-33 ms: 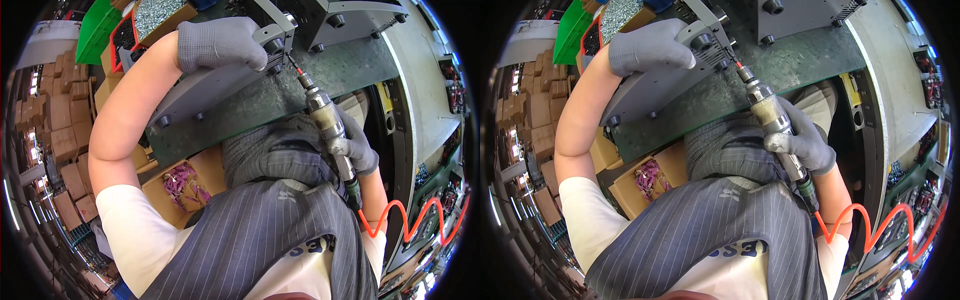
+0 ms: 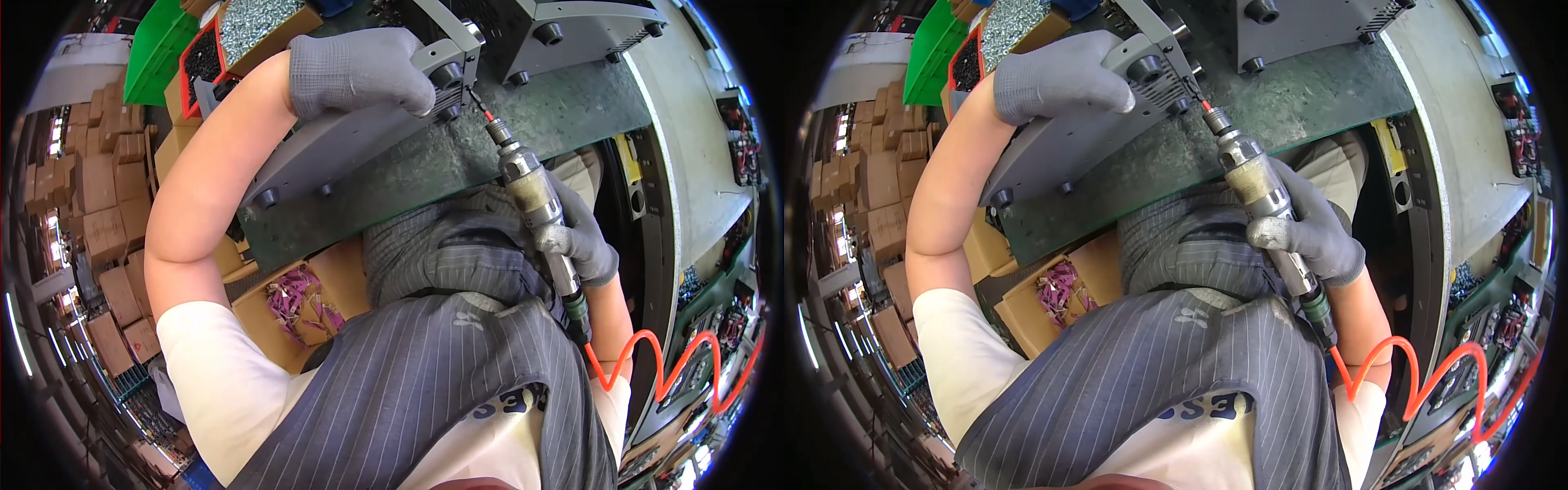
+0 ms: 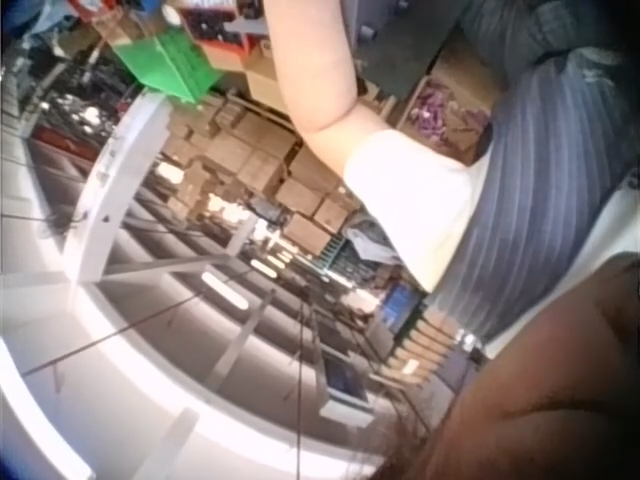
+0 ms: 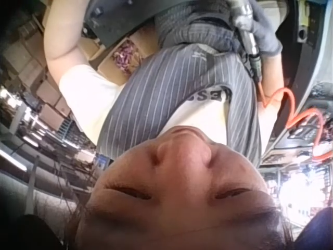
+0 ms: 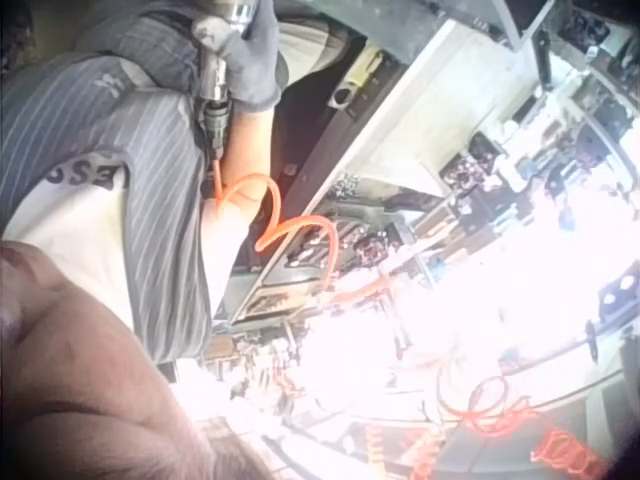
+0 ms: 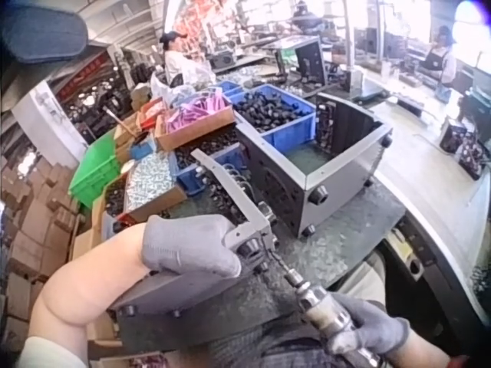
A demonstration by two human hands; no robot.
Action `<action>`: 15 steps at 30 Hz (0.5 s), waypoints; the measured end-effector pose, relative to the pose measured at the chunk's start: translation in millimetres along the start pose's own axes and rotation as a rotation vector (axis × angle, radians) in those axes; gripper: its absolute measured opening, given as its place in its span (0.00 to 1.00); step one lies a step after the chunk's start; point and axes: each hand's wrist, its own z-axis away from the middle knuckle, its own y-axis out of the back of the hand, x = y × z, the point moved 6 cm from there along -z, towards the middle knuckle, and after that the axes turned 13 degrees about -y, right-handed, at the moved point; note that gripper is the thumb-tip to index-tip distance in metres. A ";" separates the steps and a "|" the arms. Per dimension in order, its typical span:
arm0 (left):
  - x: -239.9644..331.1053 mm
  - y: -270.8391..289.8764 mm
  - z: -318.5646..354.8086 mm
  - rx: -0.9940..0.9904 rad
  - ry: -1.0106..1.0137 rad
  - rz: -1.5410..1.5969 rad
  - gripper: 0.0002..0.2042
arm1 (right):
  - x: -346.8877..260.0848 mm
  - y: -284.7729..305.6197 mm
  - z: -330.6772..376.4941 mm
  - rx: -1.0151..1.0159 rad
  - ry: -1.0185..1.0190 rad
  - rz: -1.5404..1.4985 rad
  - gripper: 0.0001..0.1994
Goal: Assembling metal enclosures for electronics, involving installing cooling fans and mounting internal components using a pneumatic screwdriver.
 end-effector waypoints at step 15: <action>-4.2 -2.7 -0.5 -0.013 -0.022 0.123 0.20 | -9.9 -4.3 -1.5 -0.005 0.142 0.055 0.38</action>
